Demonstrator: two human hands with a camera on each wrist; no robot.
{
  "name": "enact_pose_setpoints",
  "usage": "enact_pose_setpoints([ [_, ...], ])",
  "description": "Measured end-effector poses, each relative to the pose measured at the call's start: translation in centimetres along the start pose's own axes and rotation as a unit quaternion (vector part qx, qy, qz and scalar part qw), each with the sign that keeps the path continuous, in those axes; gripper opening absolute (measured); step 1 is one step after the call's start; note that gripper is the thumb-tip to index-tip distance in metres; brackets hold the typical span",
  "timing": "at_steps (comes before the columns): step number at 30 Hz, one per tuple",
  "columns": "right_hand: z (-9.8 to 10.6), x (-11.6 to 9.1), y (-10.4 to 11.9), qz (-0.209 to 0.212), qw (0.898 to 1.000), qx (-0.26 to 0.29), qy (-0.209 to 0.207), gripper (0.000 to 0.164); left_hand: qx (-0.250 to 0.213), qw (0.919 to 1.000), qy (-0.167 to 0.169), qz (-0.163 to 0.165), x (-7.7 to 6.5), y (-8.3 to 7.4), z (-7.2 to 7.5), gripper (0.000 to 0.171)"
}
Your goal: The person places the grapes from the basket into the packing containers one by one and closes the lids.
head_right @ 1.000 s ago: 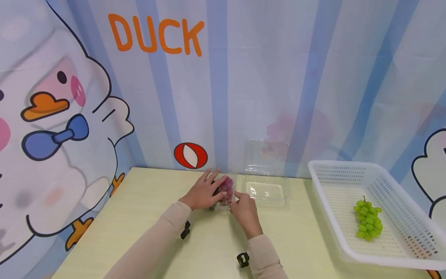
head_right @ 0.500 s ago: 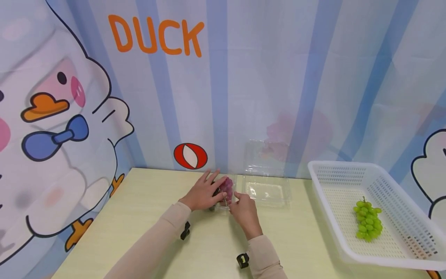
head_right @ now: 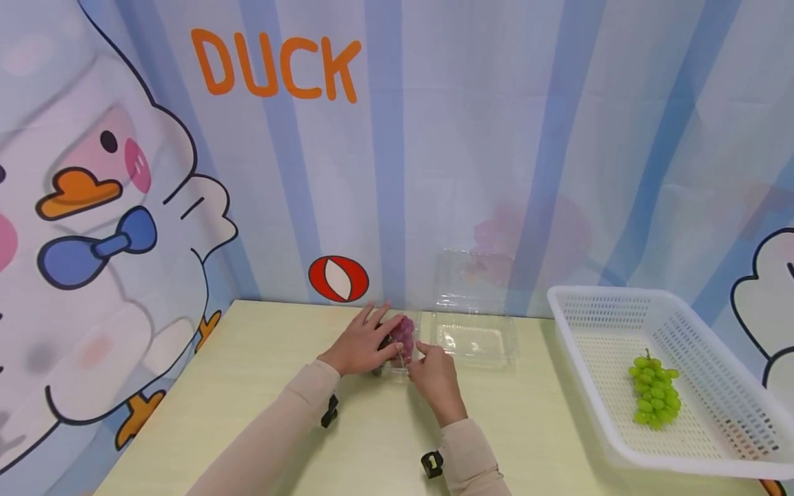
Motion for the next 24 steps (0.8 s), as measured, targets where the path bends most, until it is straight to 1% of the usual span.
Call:
enact_pose_setpoints([
  [6, 0.2, -0.1, -0.1, 0.012, 1.000, 0.000, 0.002, 0.054, -0.004, 1.0000, 0.002, 0.001, 0.2, 0.1, 0.0, 0.066],
  [9, 0.4, -0.2, 0.0, 0.019, 1.000, 0.008, 0.004, 0.052, -0.002, 0.9999, 0.010, 0.006, 0.4, 0.1, 0.1, 0.067],
  [13, 0.5, -0.3, 0.0, 0.025, 1.000, 0.008, 0.004, 0.052, -0.003, 0.9997, 0.021, 0.013, 0.5, -0.2, 0.4, 0.070],
  [19, 0.6, -0.6, -0.1, 0.034, 0.999, -0.006, 0.008, 0.049, -0.001, 0.9995, 0.027, 0.017, 0.9, -0.9, 0.7, 0.070],
  [24, 1.4, -0.8, 0.2, 0.058, 0.998, -0.039, 0.008, 0.045, -0.001, 0.9997, 0.021, 0.009, 1.8, -0.8, 0.9, 0.069],
])
Point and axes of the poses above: each hand's wrist, its own x-axis towards the middle knuckle, its own z-axis out of the back of the hand, y = z × x, the point moved 2 cm from there along x, towards the middle knuckle, and after that the axes turned 9 degrees about z, right-handed, at the moved point
